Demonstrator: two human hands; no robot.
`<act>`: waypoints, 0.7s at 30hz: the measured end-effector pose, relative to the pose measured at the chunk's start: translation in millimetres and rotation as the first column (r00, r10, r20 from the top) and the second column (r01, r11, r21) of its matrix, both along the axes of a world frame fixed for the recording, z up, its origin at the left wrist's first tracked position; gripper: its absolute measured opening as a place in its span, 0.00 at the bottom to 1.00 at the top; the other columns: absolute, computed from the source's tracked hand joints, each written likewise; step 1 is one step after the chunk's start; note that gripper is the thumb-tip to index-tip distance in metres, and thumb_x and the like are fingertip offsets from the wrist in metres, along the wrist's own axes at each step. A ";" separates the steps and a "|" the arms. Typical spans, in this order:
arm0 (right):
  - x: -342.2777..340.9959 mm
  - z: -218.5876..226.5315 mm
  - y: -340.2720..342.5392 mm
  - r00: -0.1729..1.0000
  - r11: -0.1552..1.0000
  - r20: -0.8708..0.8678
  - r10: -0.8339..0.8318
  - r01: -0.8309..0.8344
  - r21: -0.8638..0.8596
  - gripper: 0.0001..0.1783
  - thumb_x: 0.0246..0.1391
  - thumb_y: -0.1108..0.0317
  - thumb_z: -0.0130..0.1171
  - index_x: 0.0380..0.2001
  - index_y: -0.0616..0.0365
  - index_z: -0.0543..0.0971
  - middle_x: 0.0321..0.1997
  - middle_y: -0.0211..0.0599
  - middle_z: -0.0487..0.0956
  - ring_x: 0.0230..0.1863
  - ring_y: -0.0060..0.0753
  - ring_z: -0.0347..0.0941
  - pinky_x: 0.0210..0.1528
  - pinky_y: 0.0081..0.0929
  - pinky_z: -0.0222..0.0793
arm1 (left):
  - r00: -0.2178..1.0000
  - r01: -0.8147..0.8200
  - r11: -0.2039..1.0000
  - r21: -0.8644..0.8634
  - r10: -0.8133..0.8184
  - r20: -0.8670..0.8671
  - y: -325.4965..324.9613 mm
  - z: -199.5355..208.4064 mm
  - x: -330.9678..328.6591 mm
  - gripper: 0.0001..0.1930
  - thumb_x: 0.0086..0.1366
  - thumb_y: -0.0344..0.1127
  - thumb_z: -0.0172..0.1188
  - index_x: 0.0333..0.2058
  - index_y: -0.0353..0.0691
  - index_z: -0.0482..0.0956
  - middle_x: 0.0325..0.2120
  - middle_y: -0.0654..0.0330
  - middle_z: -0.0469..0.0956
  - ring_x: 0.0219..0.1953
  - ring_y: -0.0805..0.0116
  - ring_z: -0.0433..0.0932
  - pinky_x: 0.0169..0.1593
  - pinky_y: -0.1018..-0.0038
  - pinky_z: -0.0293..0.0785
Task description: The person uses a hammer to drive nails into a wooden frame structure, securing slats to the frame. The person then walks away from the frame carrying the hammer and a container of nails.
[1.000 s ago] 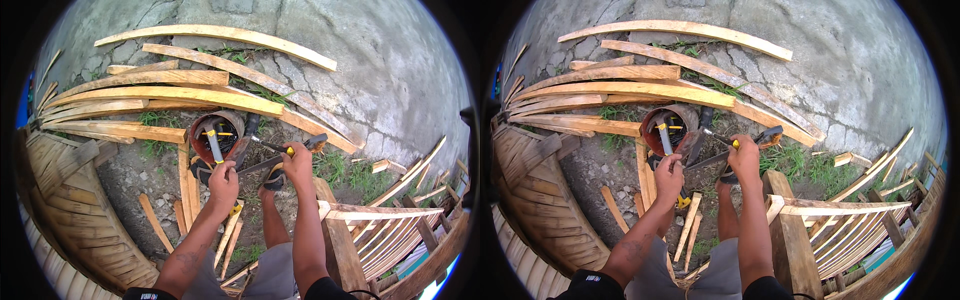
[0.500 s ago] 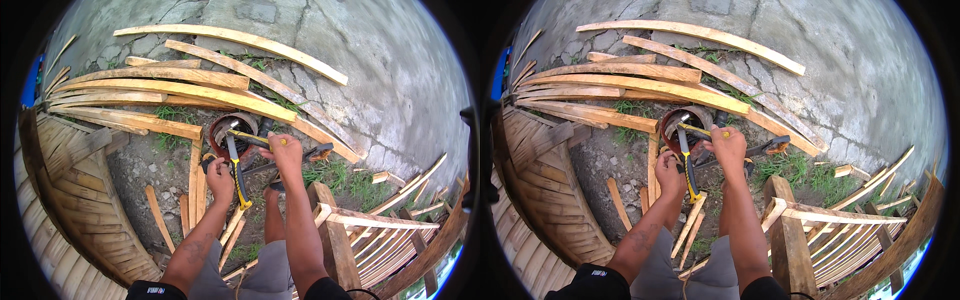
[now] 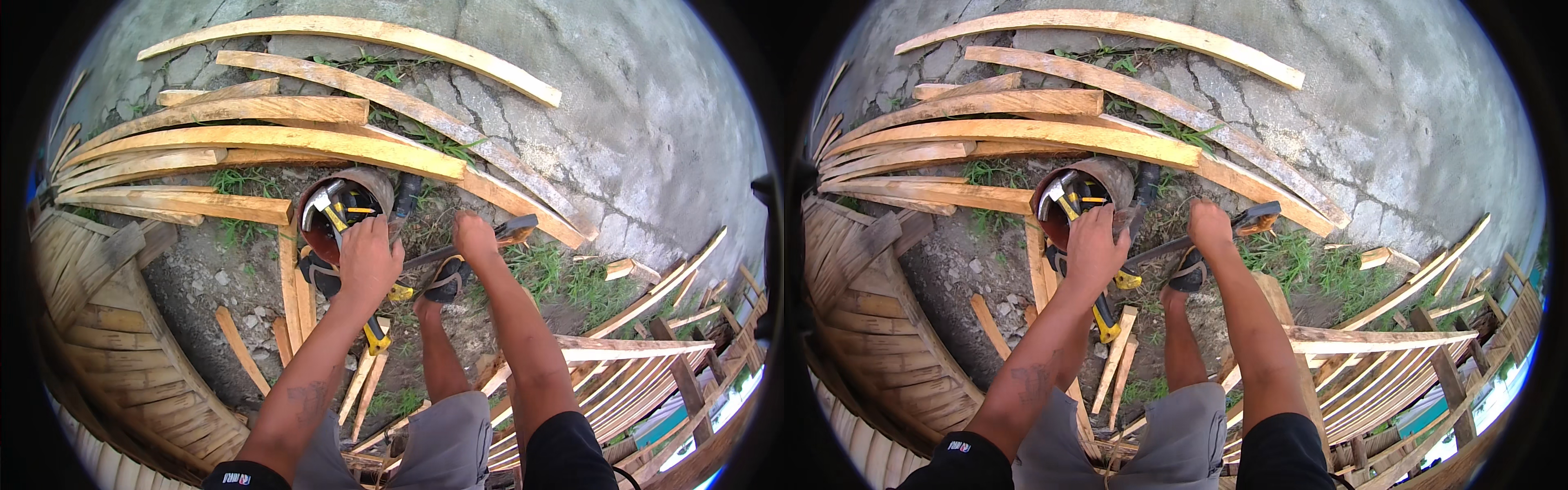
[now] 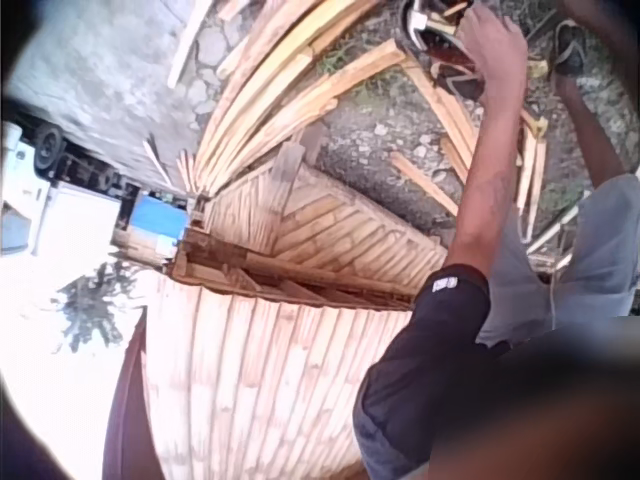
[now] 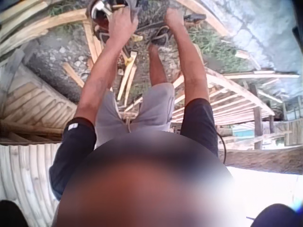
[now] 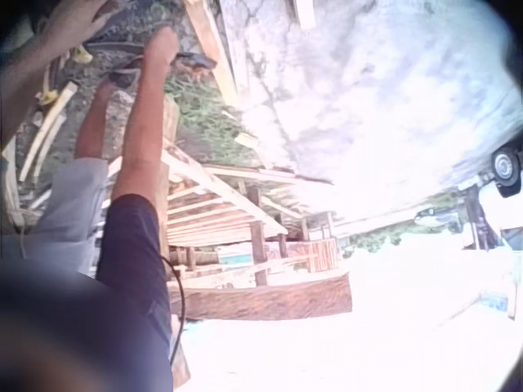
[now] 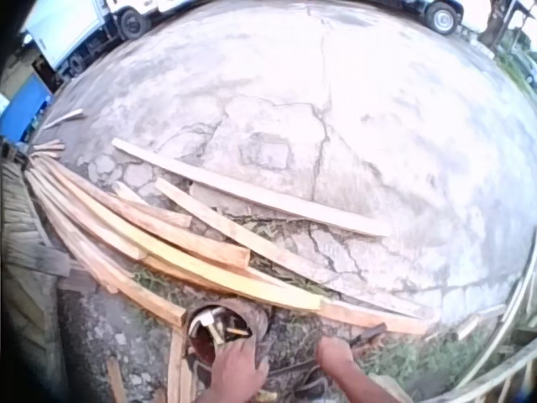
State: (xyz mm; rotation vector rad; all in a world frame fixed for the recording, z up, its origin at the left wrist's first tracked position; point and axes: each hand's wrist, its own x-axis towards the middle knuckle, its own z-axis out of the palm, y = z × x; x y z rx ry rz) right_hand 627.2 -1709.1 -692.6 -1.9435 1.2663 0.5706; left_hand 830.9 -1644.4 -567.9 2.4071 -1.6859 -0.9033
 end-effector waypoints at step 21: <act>73.3 -62.2 -18.5 0.497 0.509 -0.241 0.833 -0.861 -0.015 0.13 0.59 0.63 0.53 0.43 0.46 0.84 0.47 0.30 0.79 0.56 0.34 0.69 0.57 0.33 0.60 | 1.000 -0.007 0.982 0.190 0.012 -0.023 12.3 -33.4 1.3 0.17 0.53 0.34 0.70 0.36 0.34 0.73 0.29 0.46 0.81 0.38 0.45 0.79 0.48 0.59 0.73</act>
